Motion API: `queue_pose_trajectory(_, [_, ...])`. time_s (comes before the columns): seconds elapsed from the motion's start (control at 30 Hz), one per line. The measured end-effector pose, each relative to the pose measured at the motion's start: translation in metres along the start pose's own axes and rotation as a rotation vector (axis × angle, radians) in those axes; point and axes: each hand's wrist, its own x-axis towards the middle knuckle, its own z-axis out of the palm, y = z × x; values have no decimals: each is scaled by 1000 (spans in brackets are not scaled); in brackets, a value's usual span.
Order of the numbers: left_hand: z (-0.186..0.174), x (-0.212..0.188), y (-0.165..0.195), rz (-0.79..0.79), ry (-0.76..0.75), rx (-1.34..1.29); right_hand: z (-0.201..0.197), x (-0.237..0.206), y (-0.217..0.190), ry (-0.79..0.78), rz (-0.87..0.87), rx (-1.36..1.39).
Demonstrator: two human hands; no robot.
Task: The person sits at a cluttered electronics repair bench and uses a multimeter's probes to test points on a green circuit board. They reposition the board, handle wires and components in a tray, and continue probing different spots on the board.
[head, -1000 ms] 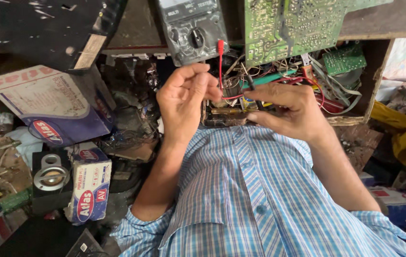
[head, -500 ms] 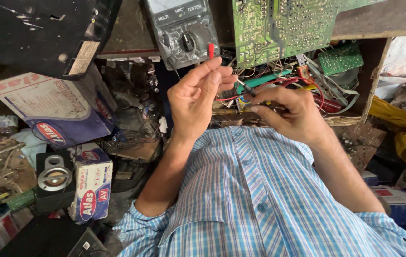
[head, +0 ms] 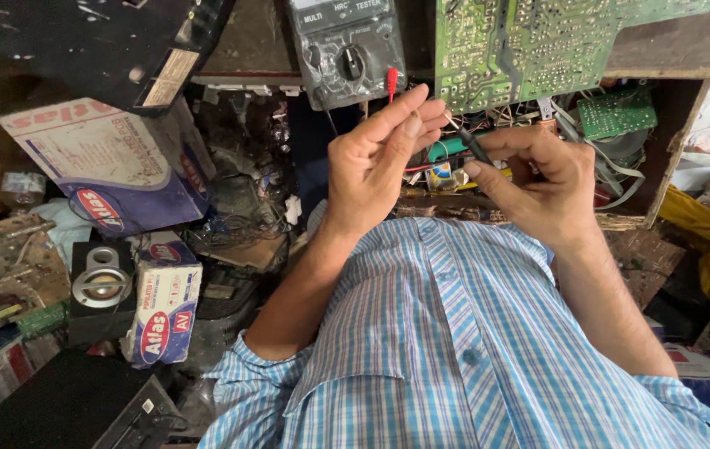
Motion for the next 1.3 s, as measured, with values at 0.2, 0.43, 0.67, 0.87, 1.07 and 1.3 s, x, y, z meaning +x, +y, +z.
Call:
queue_pose_trajectory(0.2, [1, -2, 0, 22, -72, -16, 2, 6, -1, -49, -42, -40])
queue_pose_trajectory(0.43, [1, -5, 4, 12, -83, 12, 4, 7, -5, -78, -25, -58])
queue_pose_trajectory(0.67, [-2, -5, 8, 104, -129, 55, 0, 5, 1, -106, 60, 306])
queue_pose_trajectory(0.87, [-19, 1, 25, 317, -447, 246, -7, -1, 12, -76, 56, 496])
queue_pose_trajectory(1.07, [-19, -2, 37, 278, -637, 338, -5, 2, 4, -6, -12, 345])
queue_pose_trajectory(1.3, [-18, -2, 48, 283, -636, 343, -7, 14, -13, -53, -165, 198])
